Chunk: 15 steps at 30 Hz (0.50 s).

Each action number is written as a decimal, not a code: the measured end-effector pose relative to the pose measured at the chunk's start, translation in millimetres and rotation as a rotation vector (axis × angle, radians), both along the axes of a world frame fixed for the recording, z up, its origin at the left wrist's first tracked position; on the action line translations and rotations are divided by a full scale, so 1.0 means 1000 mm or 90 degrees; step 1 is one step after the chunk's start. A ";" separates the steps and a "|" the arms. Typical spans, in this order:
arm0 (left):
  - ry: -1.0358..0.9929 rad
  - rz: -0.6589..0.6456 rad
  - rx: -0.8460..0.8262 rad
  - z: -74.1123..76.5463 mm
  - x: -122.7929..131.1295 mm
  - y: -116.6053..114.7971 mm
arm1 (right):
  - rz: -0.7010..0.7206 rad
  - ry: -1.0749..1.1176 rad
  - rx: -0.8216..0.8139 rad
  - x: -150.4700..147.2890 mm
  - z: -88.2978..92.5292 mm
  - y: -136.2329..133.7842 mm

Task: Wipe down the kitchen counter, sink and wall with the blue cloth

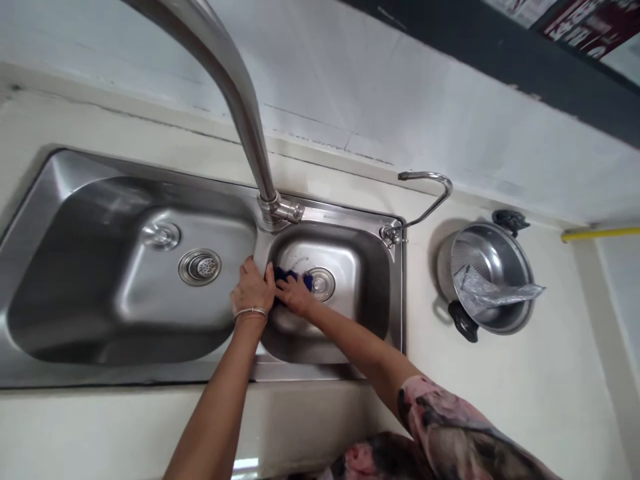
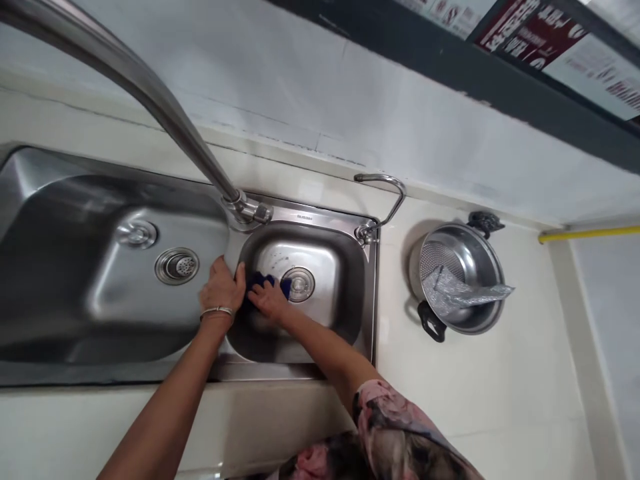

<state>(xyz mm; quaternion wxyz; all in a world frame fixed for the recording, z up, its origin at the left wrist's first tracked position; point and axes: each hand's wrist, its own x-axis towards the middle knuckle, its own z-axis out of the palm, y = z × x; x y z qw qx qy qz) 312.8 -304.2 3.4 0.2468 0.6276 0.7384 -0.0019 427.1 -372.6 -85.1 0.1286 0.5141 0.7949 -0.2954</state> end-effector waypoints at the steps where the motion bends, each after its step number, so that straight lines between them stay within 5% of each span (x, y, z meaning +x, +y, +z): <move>1: 0.005 -0.001 -0.001 -0.001 0.000 0.000 | 0.008 0.001 0.020 0.004 -0.003 0.015; 5: 0.015 -0.006 -0.011 -0.003 -0.002 0.001 | -0.068 -0.071 0.073 0.053 -0.004 0.069; 8: 0.016 -0.009 -0.016 0.000 -0.002 0.002 | -0.106 -0.103 0.094 0.096 -0.001 0.081; 15: -0.003 -0.008 -0.030 0.009 0.001 0.004 | -0.343 -0.283 0.015 0.133 0.008 0.007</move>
